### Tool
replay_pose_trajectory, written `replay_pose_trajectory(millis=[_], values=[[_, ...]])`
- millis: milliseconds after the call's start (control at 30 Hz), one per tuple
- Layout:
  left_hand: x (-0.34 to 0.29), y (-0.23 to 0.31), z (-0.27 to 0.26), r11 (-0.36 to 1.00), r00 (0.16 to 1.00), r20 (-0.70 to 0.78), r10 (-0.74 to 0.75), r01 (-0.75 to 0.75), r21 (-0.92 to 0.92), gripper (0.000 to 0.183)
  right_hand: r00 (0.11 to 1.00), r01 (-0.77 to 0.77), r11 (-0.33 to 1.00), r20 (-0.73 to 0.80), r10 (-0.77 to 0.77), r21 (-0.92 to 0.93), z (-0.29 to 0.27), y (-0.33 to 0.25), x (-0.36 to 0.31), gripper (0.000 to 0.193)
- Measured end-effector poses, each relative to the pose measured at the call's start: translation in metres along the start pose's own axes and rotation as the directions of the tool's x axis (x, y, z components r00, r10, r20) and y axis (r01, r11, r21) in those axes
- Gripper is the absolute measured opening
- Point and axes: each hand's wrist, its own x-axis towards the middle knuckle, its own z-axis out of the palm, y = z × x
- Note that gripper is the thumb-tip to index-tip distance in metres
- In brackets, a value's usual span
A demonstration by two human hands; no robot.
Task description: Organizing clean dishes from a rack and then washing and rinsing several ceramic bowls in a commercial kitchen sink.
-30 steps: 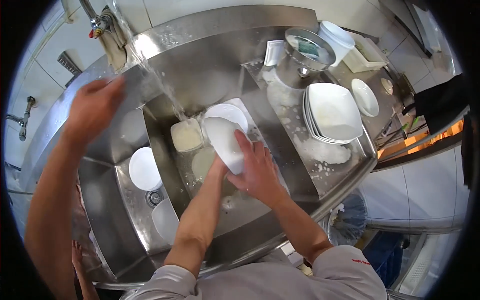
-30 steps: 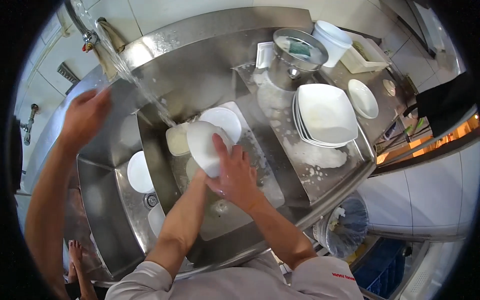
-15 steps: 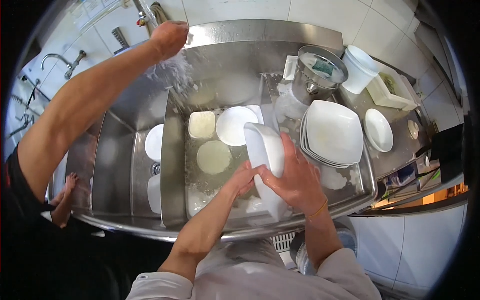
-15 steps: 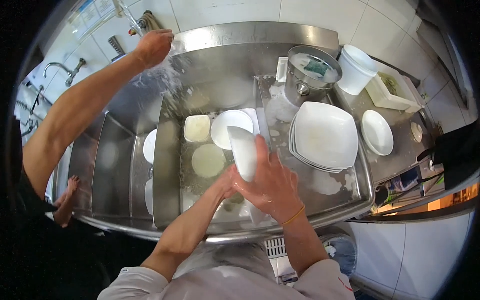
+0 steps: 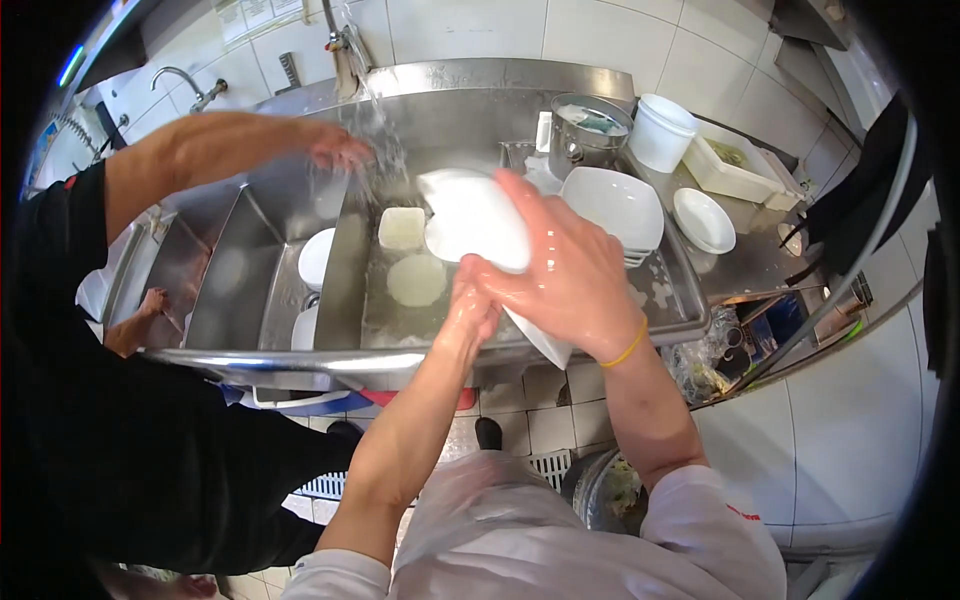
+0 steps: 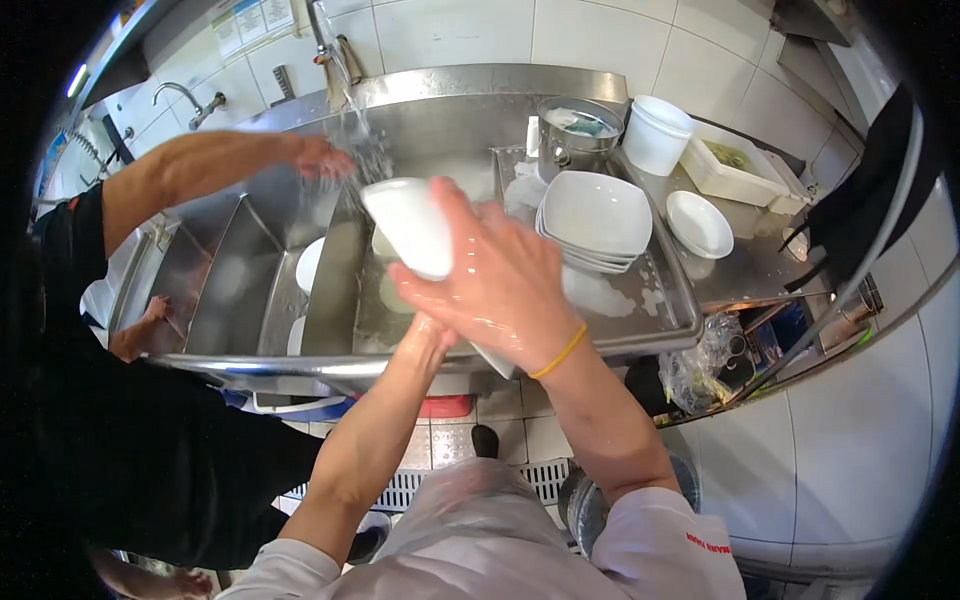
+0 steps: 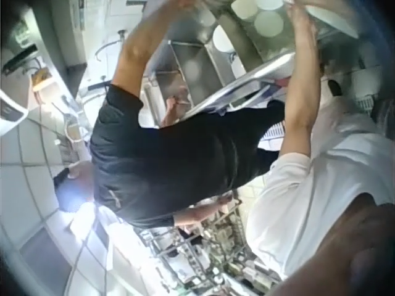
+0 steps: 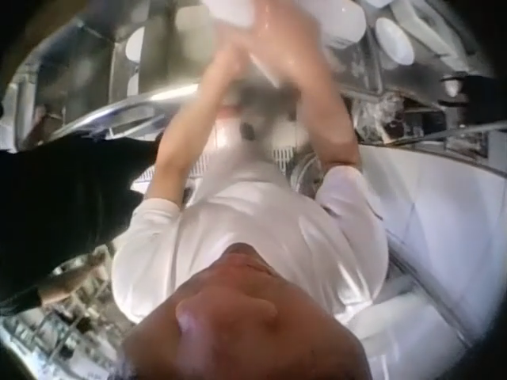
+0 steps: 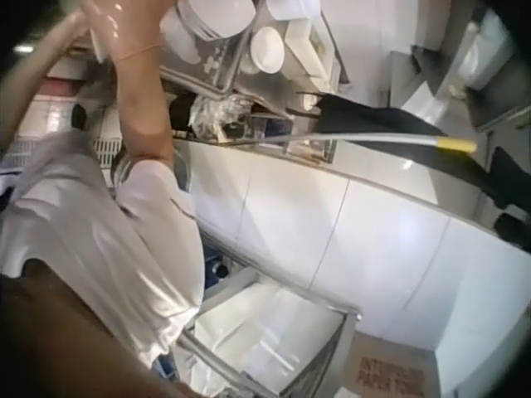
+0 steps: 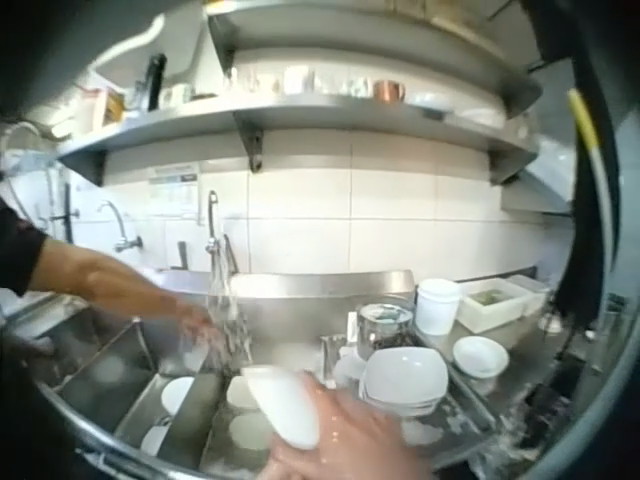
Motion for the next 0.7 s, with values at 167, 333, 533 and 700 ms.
replay_pose_trajectory(millis=[167,333,533,700], values=[[-0.121,0.033,-0.042,0.987,0.952,-0.259,0.162,-0.155,0.05,0.033,0.97,0.086,0.991,0.218,-0.106,0.098,-0.001,-0.08,-0.056,0.075],[-0.199,0.035,-0.095,0.975,0.966,-0.248,0.075,-0.124,-0.186,0.041,0.854,0.083,0.869,0.414,-0.314,0.488,0.062,-0.086,-0.073,0.078],[-0.243,0.082,-0.196,0.942,0.725,-0.602,0.334,-0.285,0.179,0.035,0.897,-0.436,0.655,0.358,0.259,0.618,0.104,0.058,-0.007,0.049],[-0.146,0.249,-0.269,0.74,0.424,-0.62,0.66,-0.224,0.634,0.048,0.751,-0.6,0.8,-0.336,0.569,0.012,0.124,0.36,0.063,0.058]])
